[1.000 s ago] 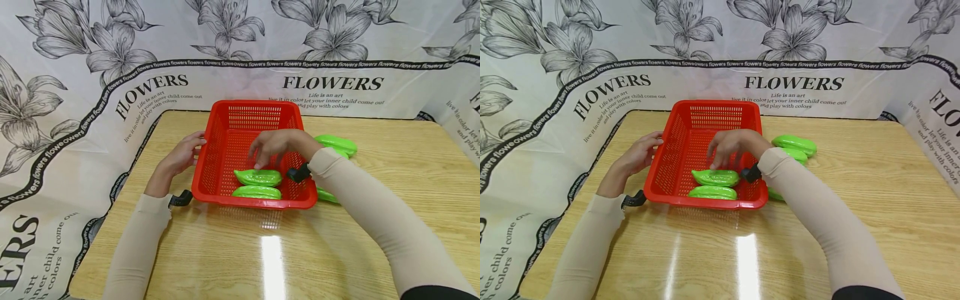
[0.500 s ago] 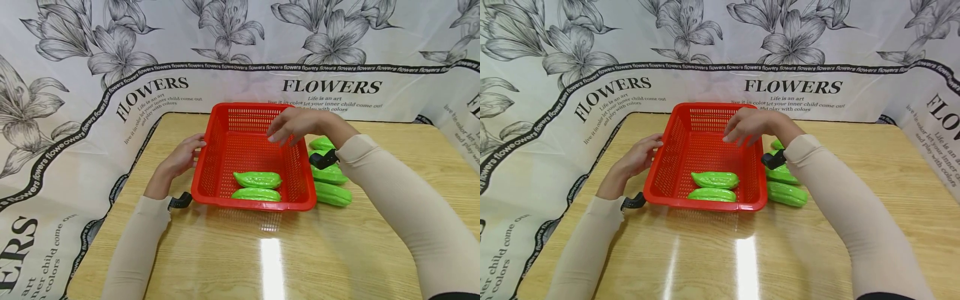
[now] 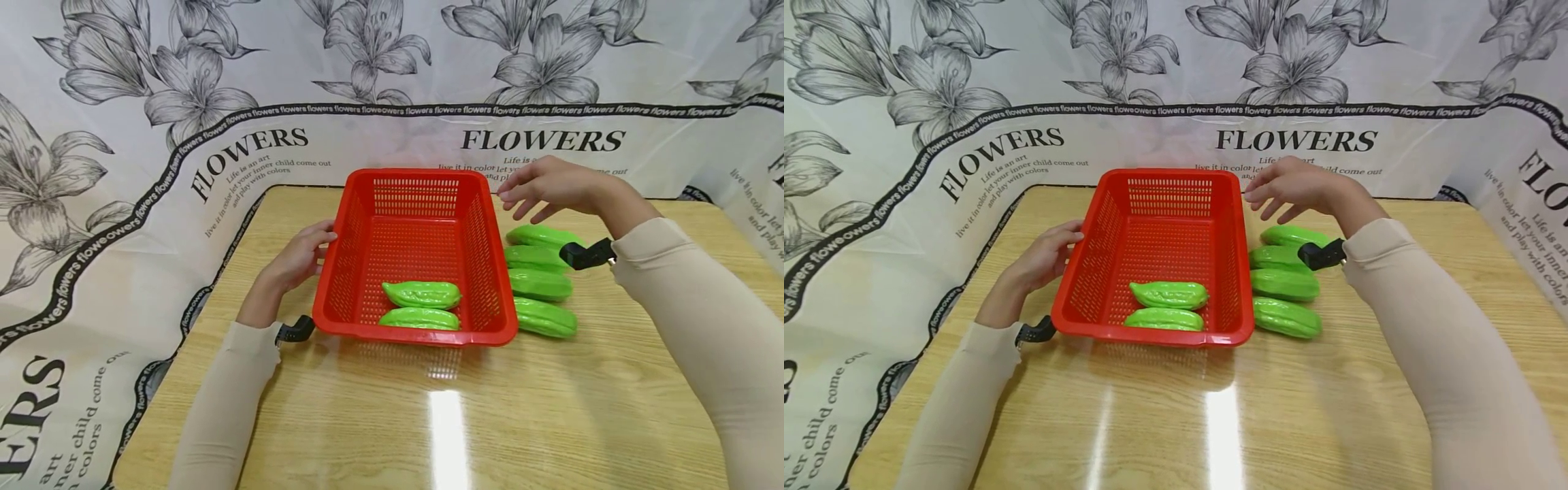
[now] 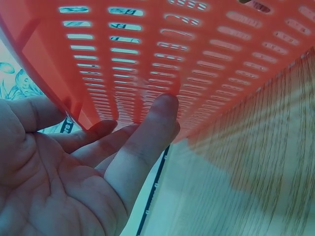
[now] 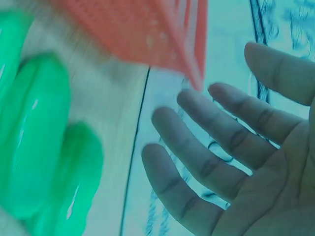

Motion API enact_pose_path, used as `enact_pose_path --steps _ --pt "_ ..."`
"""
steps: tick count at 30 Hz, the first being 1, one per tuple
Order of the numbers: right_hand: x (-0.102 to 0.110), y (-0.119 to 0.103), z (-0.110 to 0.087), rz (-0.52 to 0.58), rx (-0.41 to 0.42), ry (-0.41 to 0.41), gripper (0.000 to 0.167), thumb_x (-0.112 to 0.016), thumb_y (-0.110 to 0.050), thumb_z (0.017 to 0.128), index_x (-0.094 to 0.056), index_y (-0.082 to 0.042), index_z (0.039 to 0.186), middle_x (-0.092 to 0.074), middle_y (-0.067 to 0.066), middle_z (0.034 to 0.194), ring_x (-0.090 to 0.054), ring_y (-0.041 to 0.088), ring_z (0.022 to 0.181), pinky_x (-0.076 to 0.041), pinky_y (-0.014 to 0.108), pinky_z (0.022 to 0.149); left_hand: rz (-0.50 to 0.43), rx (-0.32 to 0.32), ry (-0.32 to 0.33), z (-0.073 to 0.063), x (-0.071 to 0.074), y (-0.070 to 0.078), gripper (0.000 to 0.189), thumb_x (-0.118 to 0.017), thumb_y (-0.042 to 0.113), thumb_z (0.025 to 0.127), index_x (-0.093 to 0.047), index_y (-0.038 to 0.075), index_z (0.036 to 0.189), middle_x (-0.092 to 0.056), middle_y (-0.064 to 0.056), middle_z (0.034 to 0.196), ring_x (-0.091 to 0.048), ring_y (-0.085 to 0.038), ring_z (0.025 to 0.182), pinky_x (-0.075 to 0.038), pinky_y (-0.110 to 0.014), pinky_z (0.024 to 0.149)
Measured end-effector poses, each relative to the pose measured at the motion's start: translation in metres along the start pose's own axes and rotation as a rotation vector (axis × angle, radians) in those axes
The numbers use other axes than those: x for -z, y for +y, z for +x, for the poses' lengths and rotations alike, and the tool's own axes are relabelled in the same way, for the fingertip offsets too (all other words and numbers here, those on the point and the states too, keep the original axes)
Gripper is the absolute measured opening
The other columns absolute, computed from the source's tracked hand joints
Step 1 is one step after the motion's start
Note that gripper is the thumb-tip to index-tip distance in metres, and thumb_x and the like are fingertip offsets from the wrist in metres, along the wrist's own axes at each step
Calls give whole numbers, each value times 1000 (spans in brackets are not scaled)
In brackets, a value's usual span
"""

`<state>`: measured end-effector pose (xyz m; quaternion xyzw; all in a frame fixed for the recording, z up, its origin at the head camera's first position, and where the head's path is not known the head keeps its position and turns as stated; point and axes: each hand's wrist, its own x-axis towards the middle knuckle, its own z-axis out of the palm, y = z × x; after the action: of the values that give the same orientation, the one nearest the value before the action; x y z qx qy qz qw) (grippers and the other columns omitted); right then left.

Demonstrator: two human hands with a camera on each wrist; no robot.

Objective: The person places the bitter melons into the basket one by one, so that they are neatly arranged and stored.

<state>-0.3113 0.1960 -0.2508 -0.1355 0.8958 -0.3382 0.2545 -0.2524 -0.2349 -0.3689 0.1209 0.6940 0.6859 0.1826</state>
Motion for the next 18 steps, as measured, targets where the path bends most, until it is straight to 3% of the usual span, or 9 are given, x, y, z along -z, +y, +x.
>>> enact_pose_path --steps 9,18 --pt "17 59 -9 -59 -73 107 60 -53 -37 106 -43 6 147 -45 33 146 -47 50 132 -53 56 96 -23 28 27 0 -2 -2 45 -35 18 108 -40 3 150 -53 -21 127 -68 -23 96 -63 -36 73" --pt "23 99 -9 -58 -162 62 72 -50 -42 106 -30 7 154 -30 37 154 -32 57 139 -45 65 101 -21 21 19 1 -2 0 45 -36 19 108 -41 2 150 -53 -21 127 -69 -23 96 -63 -36 73"
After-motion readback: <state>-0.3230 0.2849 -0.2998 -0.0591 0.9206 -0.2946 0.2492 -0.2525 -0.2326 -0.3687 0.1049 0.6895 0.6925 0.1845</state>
